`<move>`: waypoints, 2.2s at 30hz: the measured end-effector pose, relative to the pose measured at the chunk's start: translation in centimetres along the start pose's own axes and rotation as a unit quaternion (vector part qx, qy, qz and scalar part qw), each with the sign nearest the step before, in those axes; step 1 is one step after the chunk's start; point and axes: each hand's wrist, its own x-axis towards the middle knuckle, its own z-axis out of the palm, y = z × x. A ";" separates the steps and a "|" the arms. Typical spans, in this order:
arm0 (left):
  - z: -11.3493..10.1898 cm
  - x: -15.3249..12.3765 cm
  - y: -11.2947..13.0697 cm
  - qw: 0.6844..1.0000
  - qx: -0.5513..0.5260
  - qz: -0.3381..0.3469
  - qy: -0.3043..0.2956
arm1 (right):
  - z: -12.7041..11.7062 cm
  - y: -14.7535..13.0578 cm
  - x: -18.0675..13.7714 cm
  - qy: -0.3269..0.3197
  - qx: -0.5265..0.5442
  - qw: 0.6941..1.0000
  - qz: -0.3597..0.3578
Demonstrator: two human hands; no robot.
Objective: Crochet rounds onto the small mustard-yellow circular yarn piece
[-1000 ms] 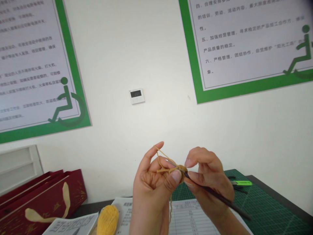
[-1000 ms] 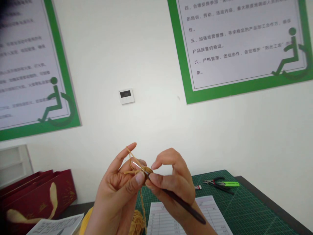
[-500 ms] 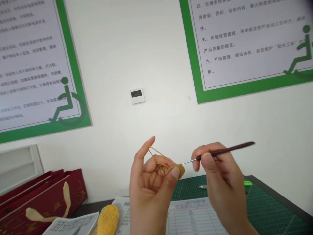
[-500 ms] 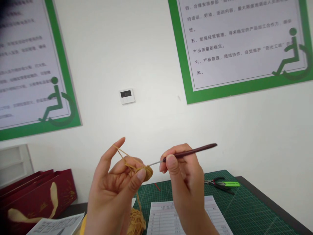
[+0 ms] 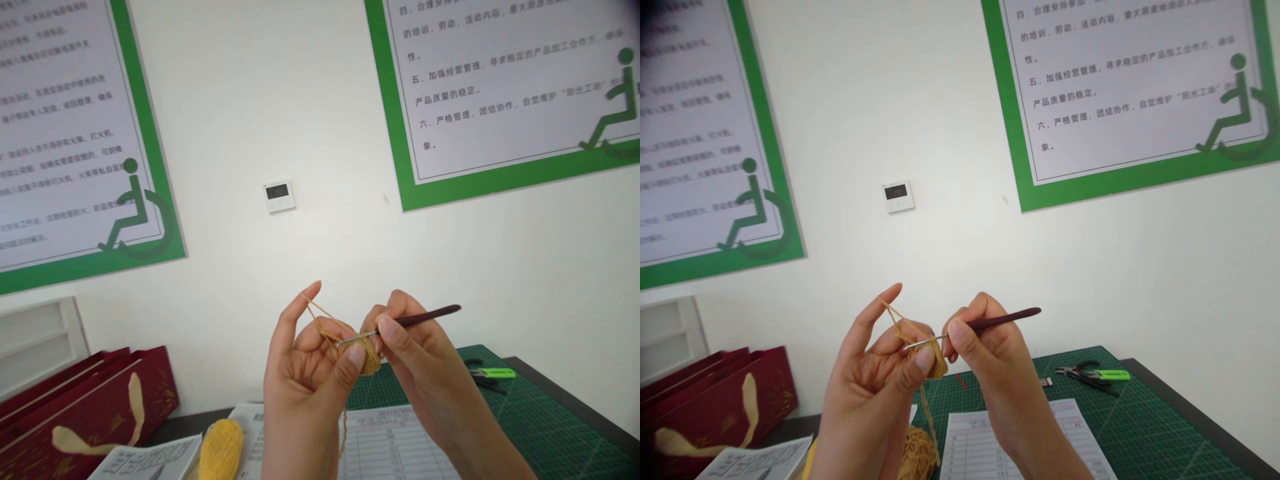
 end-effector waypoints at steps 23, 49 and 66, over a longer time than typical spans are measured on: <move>-1.3 0.4 0.7 0.976 -0.126 -0.164 -0.065 | 1.1 0.7 -0.8 0.048 0.060 0.982 -0.172; -0.3 0.2 0.0 1.000 0.015 -0.013 0.004 | 0.3 -0.2 -0.6 0.078 -0.132 0.964 -0.219; -0.7 0.3 -0.1 0.999 0.046 0.020 -0.004 | -1.1 -0.8 -1.0 -0.040 -0.354 0.852 -0.385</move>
